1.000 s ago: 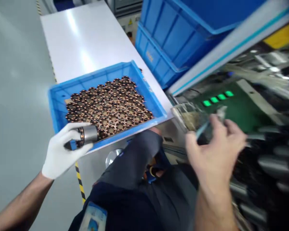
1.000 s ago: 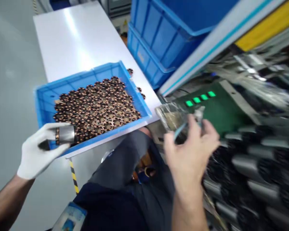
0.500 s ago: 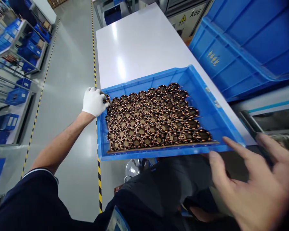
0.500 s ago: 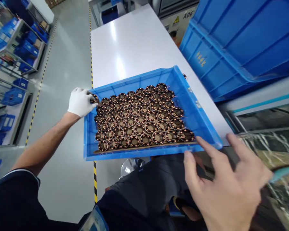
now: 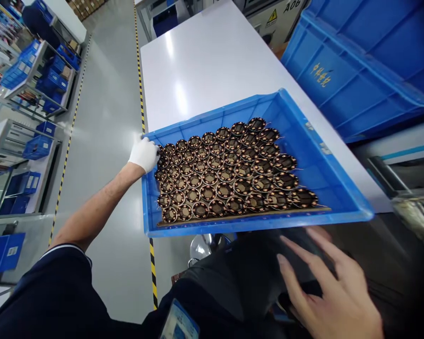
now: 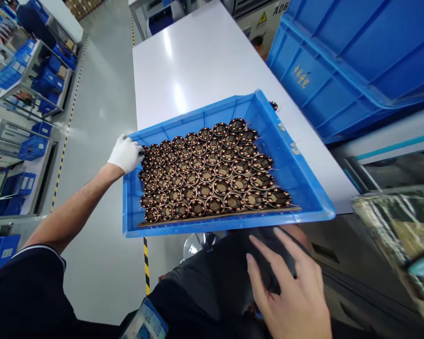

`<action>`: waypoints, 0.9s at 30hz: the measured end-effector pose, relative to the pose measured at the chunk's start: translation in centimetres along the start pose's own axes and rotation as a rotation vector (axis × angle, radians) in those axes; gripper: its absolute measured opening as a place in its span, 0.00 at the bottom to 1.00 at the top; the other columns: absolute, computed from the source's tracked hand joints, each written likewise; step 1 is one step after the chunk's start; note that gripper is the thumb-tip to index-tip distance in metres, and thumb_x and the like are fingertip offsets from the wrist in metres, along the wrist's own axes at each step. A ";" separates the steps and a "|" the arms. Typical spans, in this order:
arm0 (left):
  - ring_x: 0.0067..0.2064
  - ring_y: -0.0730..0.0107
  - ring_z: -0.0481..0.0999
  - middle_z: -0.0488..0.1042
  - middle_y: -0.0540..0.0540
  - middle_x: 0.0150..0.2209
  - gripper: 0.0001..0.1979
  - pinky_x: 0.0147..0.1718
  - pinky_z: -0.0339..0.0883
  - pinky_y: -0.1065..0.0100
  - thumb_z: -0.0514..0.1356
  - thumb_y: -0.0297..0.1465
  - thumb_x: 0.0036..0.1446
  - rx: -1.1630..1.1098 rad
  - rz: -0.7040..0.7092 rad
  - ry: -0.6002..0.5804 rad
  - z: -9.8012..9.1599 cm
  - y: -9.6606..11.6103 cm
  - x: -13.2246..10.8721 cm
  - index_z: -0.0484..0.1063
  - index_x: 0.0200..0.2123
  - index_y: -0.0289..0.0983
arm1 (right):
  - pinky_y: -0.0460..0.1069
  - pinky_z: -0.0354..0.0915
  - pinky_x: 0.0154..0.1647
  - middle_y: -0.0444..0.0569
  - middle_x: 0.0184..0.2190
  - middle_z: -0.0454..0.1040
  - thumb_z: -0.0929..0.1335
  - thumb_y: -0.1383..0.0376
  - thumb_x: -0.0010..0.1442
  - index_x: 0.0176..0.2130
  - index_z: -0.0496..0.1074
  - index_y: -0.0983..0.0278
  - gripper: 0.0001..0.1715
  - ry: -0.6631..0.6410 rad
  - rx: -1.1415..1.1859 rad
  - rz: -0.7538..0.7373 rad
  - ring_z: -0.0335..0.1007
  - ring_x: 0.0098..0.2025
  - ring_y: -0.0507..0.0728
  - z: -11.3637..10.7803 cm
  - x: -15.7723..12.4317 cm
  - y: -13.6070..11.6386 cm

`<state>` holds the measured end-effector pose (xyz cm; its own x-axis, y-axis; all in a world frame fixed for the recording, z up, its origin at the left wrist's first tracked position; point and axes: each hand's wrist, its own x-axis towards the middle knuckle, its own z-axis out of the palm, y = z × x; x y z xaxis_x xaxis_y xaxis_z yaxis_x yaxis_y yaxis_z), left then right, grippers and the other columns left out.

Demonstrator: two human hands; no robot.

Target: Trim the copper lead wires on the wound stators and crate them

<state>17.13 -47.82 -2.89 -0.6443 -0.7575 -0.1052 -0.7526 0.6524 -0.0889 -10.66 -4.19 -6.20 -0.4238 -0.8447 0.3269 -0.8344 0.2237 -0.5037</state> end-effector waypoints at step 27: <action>0.62 0.44 0.82 0.82 0.41 0.63 0.33 0.67 0.77 0.44 0.47 0.48 0.81 -0.215 0.724 0.223 -12.8 42.6 -0.8 0.80 0.73 0.45 | 0.75 0.90 0.46 0.42 0.51 0.91 0.72 0.51 0.68 0.66 0.77 0.18 0.32 0.374 -0.050 0.762 0.92 0.48 0.80 -15.2 -35.5 -9.6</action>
<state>-16.18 -19.71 6.11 -0.9792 -0.1468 0.1399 -0.1301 0.9840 0.1221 7.00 31.06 -0.82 -0.9576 -0.2399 0.1599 -0.2844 0.6952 -0.6602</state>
